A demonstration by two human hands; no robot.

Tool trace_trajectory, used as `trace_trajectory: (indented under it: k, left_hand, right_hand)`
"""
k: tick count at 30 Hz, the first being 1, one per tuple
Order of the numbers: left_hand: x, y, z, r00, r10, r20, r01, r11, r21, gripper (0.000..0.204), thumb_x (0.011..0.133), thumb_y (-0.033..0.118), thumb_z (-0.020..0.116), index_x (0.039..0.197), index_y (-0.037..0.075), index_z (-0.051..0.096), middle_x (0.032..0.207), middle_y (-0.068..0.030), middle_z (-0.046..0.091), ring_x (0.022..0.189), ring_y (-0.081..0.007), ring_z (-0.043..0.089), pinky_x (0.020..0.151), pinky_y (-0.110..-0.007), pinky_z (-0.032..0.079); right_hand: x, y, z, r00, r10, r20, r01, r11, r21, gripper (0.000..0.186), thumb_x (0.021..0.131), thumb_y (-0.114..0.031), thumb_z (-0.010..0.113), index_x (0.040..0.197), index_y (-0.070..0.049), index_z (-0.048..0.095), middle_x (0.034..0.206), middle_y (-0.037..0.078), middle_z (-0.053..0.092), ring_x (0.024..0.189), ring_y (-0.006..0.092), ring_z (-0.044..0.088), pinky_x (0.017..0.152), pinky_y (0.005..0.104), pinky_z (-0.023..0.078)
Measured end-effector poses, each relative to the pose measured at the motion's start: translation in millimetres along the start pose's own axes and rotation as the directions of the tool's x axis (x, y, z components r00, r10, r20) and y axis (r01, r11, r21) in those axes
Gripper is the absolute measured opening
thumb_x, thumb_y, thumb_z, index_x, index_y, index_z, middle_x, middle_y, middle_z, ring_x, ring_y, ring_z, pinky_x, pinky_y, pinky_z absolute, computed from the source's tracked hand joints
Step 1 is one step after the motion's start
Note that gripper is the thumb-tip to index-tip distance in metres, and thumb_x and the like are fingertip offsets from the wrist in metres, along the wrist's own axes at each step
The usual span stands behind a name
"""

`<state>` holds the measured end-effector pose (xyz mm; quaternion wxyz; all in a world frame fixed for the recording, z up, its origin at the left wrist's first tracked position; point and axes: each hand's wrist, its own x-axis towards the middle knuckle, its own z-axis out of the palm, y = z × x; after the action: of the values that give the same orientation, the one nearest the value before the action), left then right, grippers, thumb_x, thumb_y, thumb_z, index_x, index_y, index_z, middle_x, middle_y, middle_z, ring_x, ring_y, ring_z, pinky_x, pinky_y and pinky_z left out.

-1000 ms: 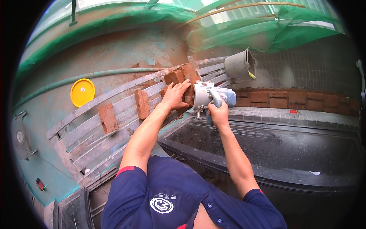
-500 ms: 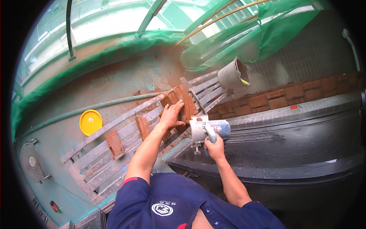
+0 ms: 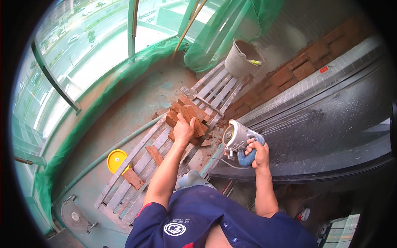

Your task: The person applies mortar to a brick column using a trowel, walks over to a stack of bricks on a metal stand, and uses a handheld power saw to cut a brick into a smaller piece.

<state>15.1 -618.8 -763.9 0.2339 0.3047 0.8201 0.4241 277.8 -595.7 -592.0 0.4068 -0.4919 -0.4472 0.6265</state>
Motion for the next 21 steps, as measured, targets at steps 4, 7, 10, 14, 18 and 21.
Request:
trace_trajectory:
  k: [4, 7, 10, 14, 18, 21]
  left_hand:
    - [6.3, 38.1, 3.2, 0.994, -0.083, 0.066, 0.066, 0.969, 0.238, 0.106, 0.080, 0.054, 0.069, 0.141, -0.012, 0.013, 0.098, -0.0302, 0.065, 0.090, -0.0415, 0.066, 0.078, -0.047, 0.054]
    - [12.0, 38.6, 16.3, 0.994, -0.106, 0.032, 0.090, 0.941, 0.327, 0.117, 0.076, 0.055, 0.072, 0.144, -0.013, 0.005, 0.099, -0.0308, 0.065, 0.095, -0.0395, 0.066, 0.081, -0.045, 0.054]
    - [19.7, 38.3, 13.0, 0.979, -0.191, 0.066, 0.160, 0.933, 0.324, 0.123, 0.072, 0.052, 0.076, 0.144, -0.013, 0.001, 0.103, -0.0318, 0.064, 0.099, -0.0398, 0.065, 0.085, -0.043, 0.053]
    - [11.9, 41.3, -10.9, 0.961, -0.260, 0.095, 0.240, 0.954, 0.179, 0.110, 0.072, 0.044, 0.078, 0.143, -0.011, 0.015, 0.108, -0.0311, 0.063, 0.103, -0.0410, 0.063, 0.089, -0.042, 0.051]
    - [10.4, 14.9, -18.0, 0.979, -0.187, 0.075, 0.185, 0.982, 0.035, 0.069, 0.074, 0.035, 0.078, 0.121, -0.004, 0.045, 0.107, -0.0249, 0.066, 0.100, -0.0352, 0.065, 0.087, -0.040, 0.051]
    - [13.6, -15.8, -23.9, 0.956, -0.216, 0.201, 0.266, 0.926, -0.268, 0.065, 0.078, 0.030, 0.076, 0.124, -0.003, 0.044, 0.103, -0.0179, 0.068, 0.094, -0.0272, 0.067, 0.084, -0.036, 0.052]
  right_hand:
    - [33.7, 0.8, -17.3, 0.999, 0.028, -0.046, -0.023, 0.994, 0.106, 0.007, 0.075, -0.002, 0.053, 0.081, -0.002, 0.056, 0.077, 0.007, 0.056, 0.055, 0.0138, 0.051, 0.049, 0.0315, 0.047]
    - [56.0, 5.1, -19.4, 0.998, 0.063, -0.028, -0.059, 0.988, 0.145, 0.006, 0.076, -0.003, 0.054, 0.081, -0.001, 0.057, 0.070, 0.006, 0.054, 0.055, 0.0132, 0.051, 0.049, 0.0305, 0.046]
    - [79.8, 15.2, -24.5, 0.994, 0.110, 0.021, -0.112, 0.980, 0.166, 0.006, 0.079, -0.005, 0.054, 0.081, 0.000, 0.057, 0.070, 0.005, 0.054, 0.055, 0.0128, 0.051, 0.049, 0.0295, 0.046]
    - [106.9, 26.7, -25.6, 0.988, 0.148, 0.037, -0.153, 0.969, 0.193, 0.009, 0.082, -0.007, 0.055, 0.081, 0.002, 0.058, 0.067, 0.006, 0.054, 0.054, 0.0129, 0.052, 0.048, 0.0288, 0.046]
    - [124.5, 26.6, -20.9, 0.984, 0.163, 0.070, -0.175, 0.961, 0.213, 0.007, 0.081, -0.005, 0.054, 0.080, 0.001, 0.058, 0.067, 0.006, 0.055, 0.053, 0.0128, 0.052, 0.047, 0.0292, 0.046]
    - [132.1, 24.6, -14.6, 0.980, 0.159, 0.118, -0.178, 0.967, 0.180, 0.005, 0.079, -0.002, 0.055, 0.079, 0.001, 0.058, 0.068, 0.006, 0.055, 0.052, 0.0127, 0.052, 0.047, 0.0292, 0.046]
